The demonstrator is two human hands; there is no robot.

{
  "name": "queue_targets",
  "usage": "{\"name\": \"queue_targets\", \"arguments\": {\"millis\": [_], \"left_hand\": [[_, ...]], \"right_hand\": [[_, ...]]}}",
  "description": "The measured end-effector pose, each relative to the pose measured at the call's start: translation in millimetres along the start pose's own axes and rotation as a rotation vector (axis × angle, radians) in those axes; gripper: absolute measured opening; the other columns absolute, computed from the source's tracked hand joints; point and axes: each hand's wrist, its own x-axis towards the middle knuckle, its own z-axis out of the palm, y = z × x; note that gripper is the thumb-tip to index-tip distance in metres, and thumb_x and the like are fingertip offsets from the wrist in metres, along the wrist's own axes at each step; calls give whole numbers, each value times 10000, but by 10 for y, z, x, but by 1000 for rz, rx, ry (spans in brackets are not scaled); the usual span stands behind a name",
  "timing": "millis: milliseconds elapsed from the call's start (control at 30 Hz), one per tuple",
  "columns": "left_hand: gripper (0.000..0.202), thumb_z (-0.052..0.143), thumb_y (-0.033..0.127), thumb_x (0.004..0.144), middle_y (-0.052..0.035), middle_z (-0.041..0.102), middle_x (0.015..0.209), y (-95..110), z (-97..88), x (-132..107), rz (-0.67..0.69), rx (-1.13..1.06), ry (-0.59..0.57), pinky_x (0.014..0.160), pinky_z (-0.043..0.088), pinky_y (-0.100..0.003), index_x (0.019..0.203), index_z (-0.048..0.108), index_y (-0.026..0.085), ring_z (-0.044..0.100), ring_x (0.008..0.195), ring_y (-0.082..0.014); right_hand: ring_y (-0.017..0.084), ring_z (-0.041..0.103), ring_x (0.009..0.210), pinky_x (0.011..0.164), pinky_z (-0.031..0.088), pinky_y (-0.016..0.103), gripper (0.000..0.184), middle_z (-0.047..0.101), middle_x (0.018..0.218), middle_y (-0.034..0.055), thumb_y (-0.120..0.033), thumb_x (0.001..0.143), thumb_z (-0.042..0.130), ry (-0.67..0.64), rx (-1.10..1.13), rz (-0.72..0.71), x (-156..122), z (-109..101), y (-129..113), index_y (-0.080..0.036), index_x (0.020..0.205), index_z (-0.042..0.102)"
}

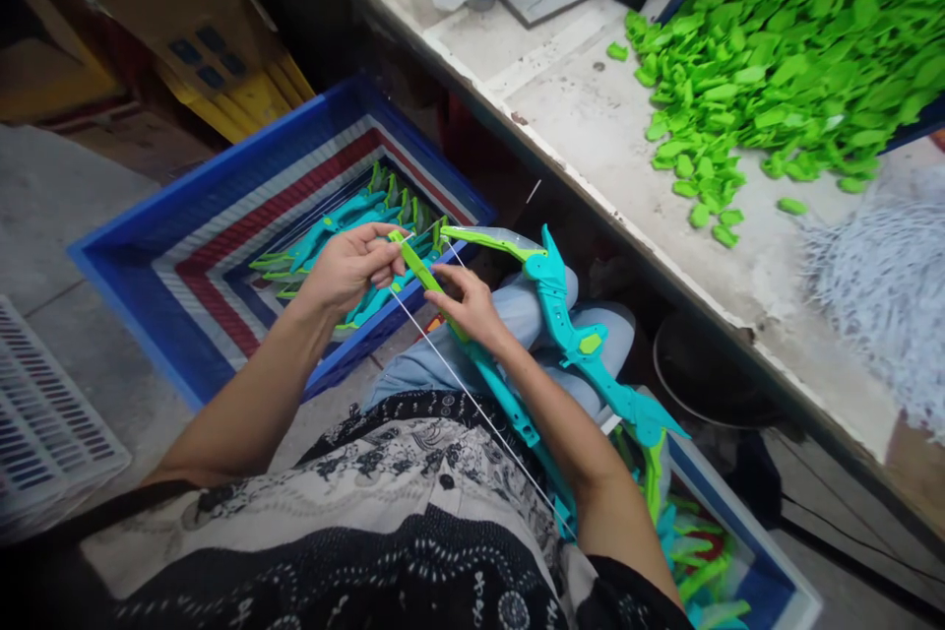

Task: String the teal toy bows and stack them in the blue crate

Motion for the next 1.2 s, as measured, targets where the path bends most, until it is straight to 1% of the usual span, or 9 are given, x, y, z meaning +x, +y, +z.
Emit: {"name": "queue_targets", "arguments": {"millis": [100, 233, 500, 633, 733, 800, 967, 1067, 1200], "left_hand": [[392, 772, 365, 660, 1, 610, 536, 26, 19, 6, -11, 9, 1, 376, 292, -172, 913, 572, 142, 379, 359, -39], [405, 783, 377, 645, 4, 607, 534, 50, 28, 14, -12, 20, -13, 376, 307, -179, 902, 574, 144, 389, 355, -45], [285, 724, 366, 690, 34, 557, 549, 35, 72, 66, 52, 319, 105, 452, 410, -217, 852, 578, 182, 503, 452, -102], [95, 611, 244, 758, -17, 627, 805, -27, 183, 97, 372, 520, 220, 654, 462, -227, 831, 614, 184, 592, 735, -123], [124, 536, 196, 770, -23, 627, 814, -12, 305, 149, 458, 585, 113, 768, 455, -258, 768, 659, 190, 580, 808, -137], [140, 557, 220, 750, -30, 634, 783, 37, 375, 226, 375, 536, 29, 773, 453, -269, 705, 684, 181, 575, 784, -143], [231, 666, 363, 686, -57, 671, 757, 231, 397, 447, 17, 50, 13, 649, 476, -261, 745, 703, 143, 595, 709, -156], [178, 740, 272, 602, -47, 670, 722, 385, 333, 439, 72, 165, 87, 609, 462, -232, 702, 689, 133, 585, 666, -137], [94, 689, 187, 646, -30, 657, 679, 529, 319, 307, 207, 338, 154, 483, 414, -194, 714, 647, 137, 562, 558, -103]], "right_hand": [[164, 582, 932, 810, 488, 314, 294, 627, 1053, 44, -338, 820, 642, 118, -211, -252, 204, -67, -274, -250, 1100, 640], [134, 566, 788, 721, 466, 284, 116, 627, 844, 16, -295, 848, 617, 61, -278, -466, 492, -117, -542, -211, 907, 672], [132, 489, 729, 706, 403, 286, 192, 547, 717, 1, -262, 890, 554, 68, -563, -618, 665, -254, -578, -177, 717, 557], [107, 485, 691, 685, 393, 261, 189, 528, 691, -14, -244, 852, 602, 434, -560, -461, 1007, -888, -532, -164, 693, 540], [92, 483, 661, 656, 388, 244, 188, 526, 667, -12, -230, 840, 604, 775, -474, -337, 1117, -1170, -618, -155, 690, 519], [91, 498, 672, 658, 403, 236, 165, 534, 695, -6, -255, 871, 565, 785, -453, -379, 1008, -1024, -721, -158, 742, 530], [147, 545, 829, 769, 450, 297, 153, 561, 824, 31, -270, 925, 491, 394, -516, -622, 489, -117, -769, -205, 801, 552], [166, 539, 839, 781, 452, 323, 137, 565, 828, 45, -267, 917, 498, 364, -516, -607, 385, 103, -649, -209, 815, 568], [137, 544, 780, 711, 461, 282, 139, 560, 825, 34, -276, 917, 505, 386, -410, -537, 446, 83, -600, -203, 828, 582]]}}
